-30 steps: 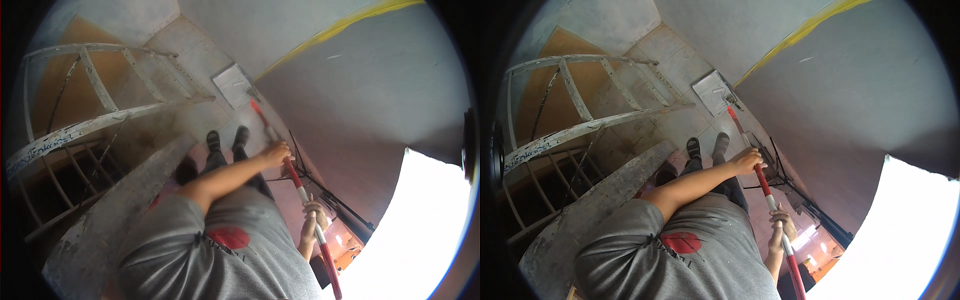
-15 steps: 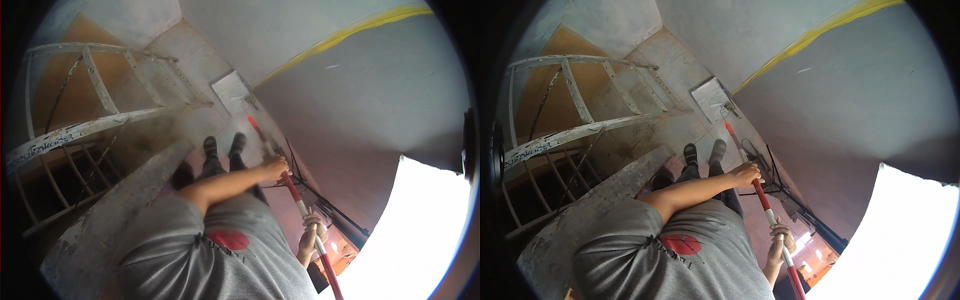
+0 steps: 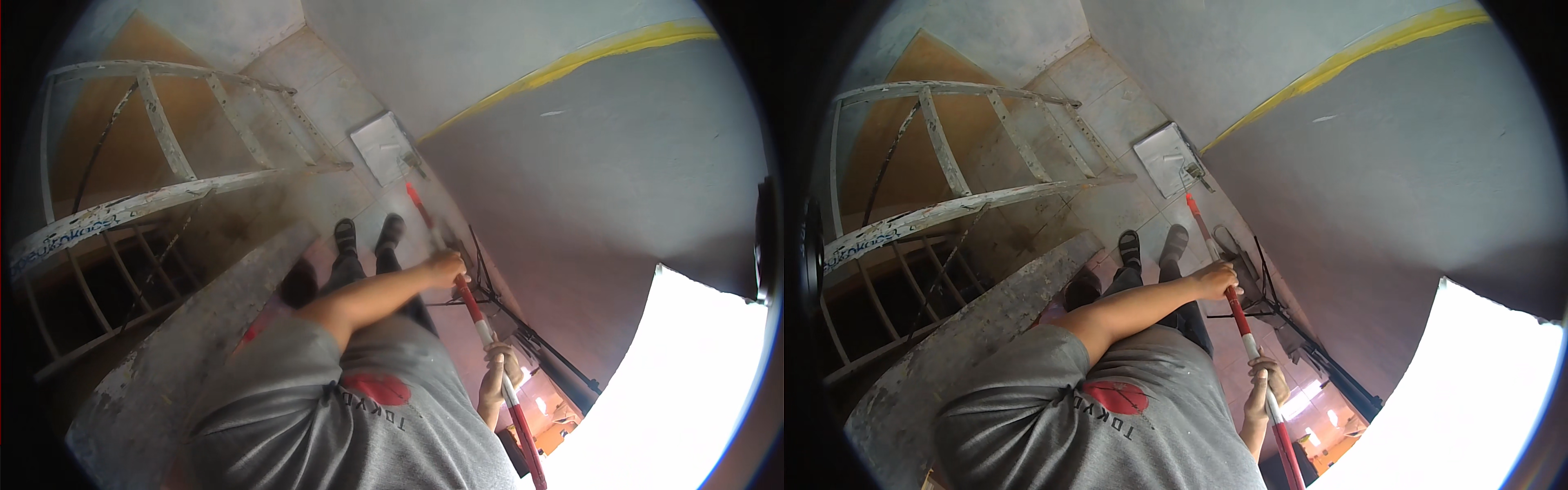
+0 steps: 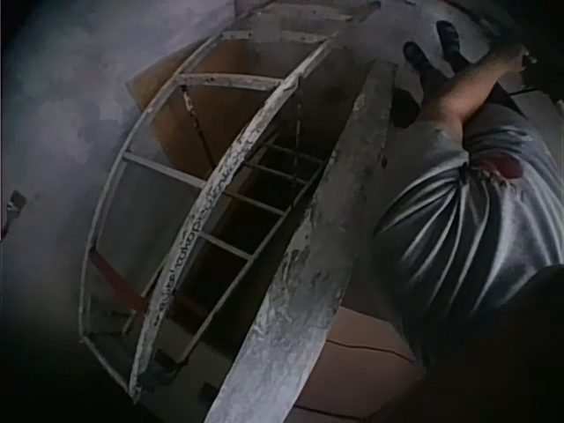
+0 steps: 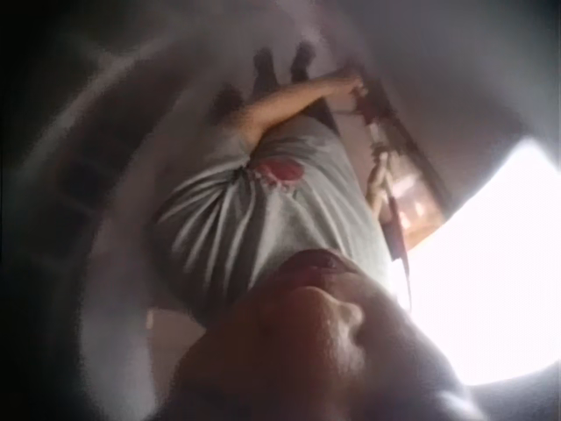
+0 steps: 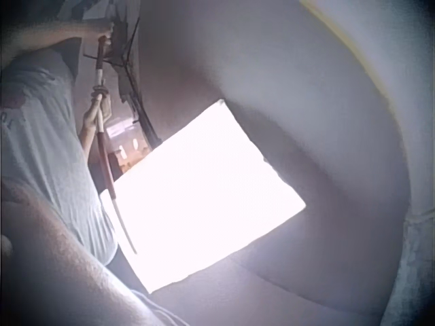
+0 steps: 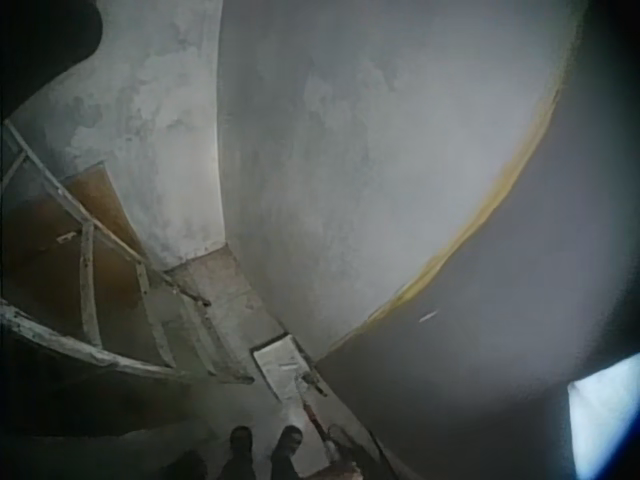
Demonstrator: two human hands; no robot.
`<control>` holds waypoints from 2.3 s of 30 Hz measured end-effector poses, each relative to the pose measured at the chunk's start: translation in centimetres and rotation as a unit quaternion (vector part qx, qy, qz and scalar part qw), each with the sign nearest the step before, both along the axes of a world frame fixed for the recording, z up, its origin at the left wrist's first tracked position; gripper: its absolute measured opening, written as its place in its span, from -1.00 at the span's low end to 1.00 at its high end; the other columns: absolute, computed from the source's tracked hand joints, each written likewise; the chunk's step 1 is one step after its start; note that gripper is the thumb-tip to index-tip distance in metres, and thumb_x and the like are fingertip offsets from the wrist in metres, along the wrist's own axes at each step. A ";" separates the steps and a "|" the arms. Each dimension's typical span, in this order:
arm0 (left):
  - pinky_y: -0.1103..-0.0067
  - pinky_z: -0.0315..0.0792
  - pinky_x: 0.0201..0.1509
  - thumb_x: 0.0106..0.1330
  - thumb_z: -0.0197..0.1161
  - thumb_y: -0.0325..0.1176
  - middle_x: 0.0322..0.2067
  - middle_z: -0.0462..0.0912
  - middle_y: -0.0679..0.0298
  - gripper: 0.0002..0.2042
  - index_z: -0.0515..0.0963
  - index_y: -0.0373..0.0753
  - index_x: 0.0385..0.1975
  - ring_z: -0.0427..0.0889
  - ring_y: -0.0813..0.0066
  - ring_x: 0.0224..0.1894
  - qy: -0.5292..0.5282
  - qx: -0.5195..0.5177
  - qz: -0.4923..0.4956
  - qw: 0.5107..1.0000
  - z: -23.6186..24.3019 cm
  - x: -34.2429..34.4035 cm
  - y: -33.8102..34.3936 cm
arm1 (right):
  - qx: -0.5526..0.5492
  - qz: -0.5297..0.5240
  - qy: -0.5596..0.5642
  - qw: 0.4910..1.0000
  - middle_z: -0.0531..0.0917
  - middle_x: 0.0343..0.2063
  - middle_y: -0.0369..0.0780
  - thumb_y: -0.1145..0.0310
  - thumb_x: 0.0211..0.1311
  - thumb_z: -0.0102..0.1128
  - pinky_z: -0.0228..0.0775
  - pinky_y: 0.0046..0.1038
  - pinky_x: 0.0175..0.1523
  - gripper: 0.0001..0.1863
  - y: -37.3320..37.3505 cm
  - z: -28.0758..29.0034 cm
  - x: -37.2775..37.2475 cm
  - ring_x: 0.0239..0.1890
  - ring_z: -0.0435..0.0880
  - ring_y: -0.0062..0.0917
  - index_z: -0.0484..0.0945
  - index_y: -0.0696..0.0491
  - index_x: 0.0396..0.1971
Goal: The person applies paint to a piece of cardboard with a brush. Then, the person uses a brush to apply paint from a tray to a wall corner and uses a paint roller on an extension pole to paint the upper wall and ceiling area.
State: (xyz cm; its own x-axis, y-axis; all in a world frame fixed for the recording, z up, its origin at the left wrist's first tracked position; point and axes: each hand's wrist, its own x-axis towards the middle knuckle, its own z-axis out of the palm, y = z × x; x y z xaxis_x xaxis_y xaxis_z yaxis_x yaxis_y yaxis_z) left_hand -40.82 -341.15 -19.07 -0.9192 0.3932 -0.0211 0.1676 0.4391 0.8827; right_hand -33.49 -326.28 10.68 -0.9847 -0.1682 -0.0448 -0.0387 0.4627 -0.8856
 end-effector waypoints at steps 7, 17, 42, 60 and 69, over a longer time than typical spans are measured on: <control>0.28 0.42 0.04 0.37 0.26 -0.04 -0.49 0.69 0.18 -0.64 0.66 -0.13 -0.59 0.66 0.14 -0.21 0.041 -0.014 -0.063 0.997 3.7 0.2 0.7 | -0.032 -0.023 0.006 0.999 0.60 -0.54 -0.06 0.33 0.45 0.07 0.46 0.04 0.28 -0.56 1.8 3.3 1.0 -0.26 0.69 -0.28 0.41 0.21 -0.68; 0.32 0.48 -0.12 0.36 0.27 -0.13 -0.65 0.61 0.17 -0.61 0.53 -0.14 -0.72 0.67 0.13 -0.41 0.214 0.057 -0.032 0.975 11.9 0.2 -1.0 | -0.151 -0.078 0.000 0.985 0.59 -0.41 -0.05 0.20 0.38 0.13 0.38 0.12 0.30 -0.56 5.7 8.8 3.7 -0.05 0.64 -0.19 0.38 0.21 -0.63; 0.26 0.54 -0.36 0.20 0.36 -0.14 -0.70 0.58 0.16 -0.64 0.48 -0.14 -0.76 0.66 0.07 -0.52 0.224 -0.099 -0.101 0.964 17.2 -2.5 -16.4 | -0.204 -0.071 0.088 0.972 0.68 -0.40 0.02 0.06 0.48 0.11 0.50 -0.05 0.15 -0.44 -3.0 5.8 5.0 -0.07 0.71 -0.11 0.52 0.25 -0.59; 0.31 0.57 -0.36 0.02 0.41 0.32 -0.74 0.55 0.18 -0.39 0.48 -0.15 -0.80 0.68 0.11 -0.51 0.302 -0.355 -0.055 0.883 31.4 -9.9 -32.8 | -0.635 -0.243 -0.130 0.721 0.66 -0.03 -0.07 0.14 0.52 0.10 0.55 -0.36 0.19 -0.63 -15.0 -2.4 1.2 0.05 0.68 -0.34 0.54 0.19 0.00; 0.39 0.53 -0.33 0.13 0.15 0.48 -0.76 0.50 0.23 -0.28 0.47 -0.18 -0.79 0.63 0.18 -0.54 0.349 -0.409 -0.093 0.838 37.5 -10.3 -33.7 | -0.756 -0.253 -0.330 0.506 0.67 0.01 0.10 0.44 0.18 0.19 0.30 -0.09 0.48 -0.57 -15.1 -14.7 -2.4 0.21 0.58 -0.10 0.53 0.44 -0.02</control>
